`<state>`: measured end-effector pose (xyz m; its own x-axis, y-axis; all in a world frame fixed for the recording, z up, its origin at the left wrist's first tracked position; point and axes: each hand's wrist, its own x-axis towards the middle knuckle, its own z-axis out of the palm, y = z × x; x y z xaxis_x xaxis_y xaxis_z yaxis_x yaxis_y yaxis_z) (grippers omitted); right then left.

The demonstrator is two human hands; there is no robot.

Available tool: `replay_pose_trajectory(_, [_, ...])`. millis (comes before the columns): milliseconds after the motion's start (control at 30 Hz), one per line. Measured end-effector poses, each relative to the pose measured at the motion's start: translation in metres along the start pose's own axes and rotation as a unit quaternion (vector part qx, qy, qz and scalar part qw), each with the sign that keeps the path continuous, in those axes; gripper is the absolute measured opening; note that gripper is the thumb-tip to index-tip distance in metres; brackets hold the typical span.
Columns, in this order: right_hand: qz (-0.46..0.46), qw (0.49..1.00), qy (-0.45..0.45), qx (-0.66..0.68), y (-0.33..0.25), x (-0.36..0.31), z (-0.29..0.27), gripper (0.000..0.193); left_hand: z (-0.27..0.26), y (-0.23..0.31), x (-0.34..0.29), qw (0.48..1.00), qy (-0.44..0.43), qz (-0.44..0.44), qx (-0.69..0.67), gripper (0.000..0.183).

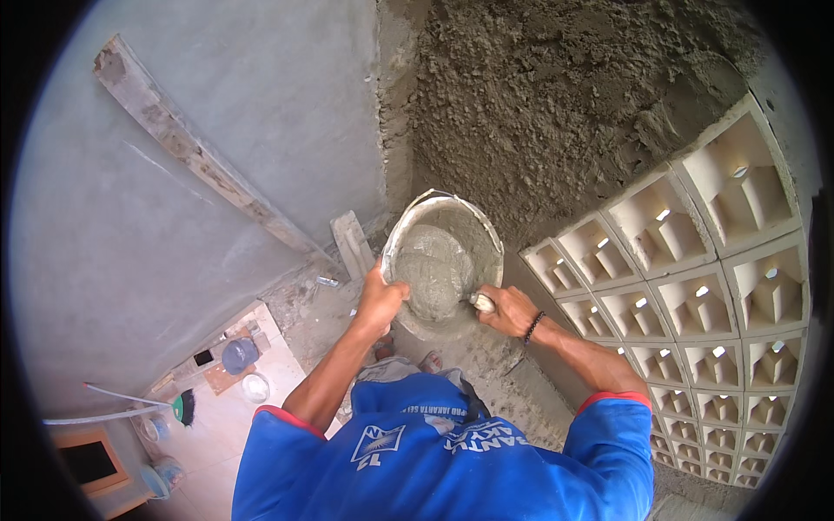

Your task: The person scoops wet cement from a bucket with a trowel and applies it to a wall section above decorative blocks. They then use a long wooden straightedge to level and smooth the applied cement along the wall.

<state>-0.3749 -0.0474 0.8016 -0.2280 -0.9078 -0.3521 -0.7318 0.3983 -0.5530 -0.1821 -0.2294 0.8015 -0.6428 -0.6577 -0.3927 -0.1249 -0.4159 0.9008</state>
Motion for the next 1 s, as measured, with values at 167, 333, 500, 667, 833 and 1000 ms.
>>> replay_pose_trajectory(167, [-0.008, 0.999, 0.028, -0.022, 0.009, -0.021, -0.031, 0.029, 0.012, 0.0, -0.018, 0.999, 0.034, -0.005, -0.004, 0.067])
replay_pose_trajectory(333, [-0.035, 0.999, 0.028, 0.008, -0.012, -0.042, -0.086, 0.028, 0.01, -0.005, -0.037, 0.998, 0.054, 0.01, -0.011, 0.065])
replay_pose_trajectory(500, [-0.111, 0.992, 0.049, -0.036, -0.084, -0.064, -0.167, 0.041, 0.002, -0.019, -0.049, 0.996, 0.088, 0.022, -0.015, 0.066])
replay_pose_trajectory(667, [-0.203, 0.979, 0.001, -0.008, -0.155, -0.081, -0.231, 0.037, -0.019, -0.034, -0.057, 0.994, 0.107, 0.01, -0.025, 0.067])
replay_pose_trajectory(833, [-0.102, 0.955, -0.113, 0.254, -0.128, -0.04, -0.252, 0.043, -0.037, -0.045, -0.065, 0.991, 0.128, -0.002, -0.026, 0.066])
replay_pose_trajectory(1000, [0.004, 0.902, 0.424, -0.076, -0.067, -0.034, -0.363, 0.03, -0.053, -0.05, -0.063, 0.992, 0.121, -0.002, -0.023, 0.067])
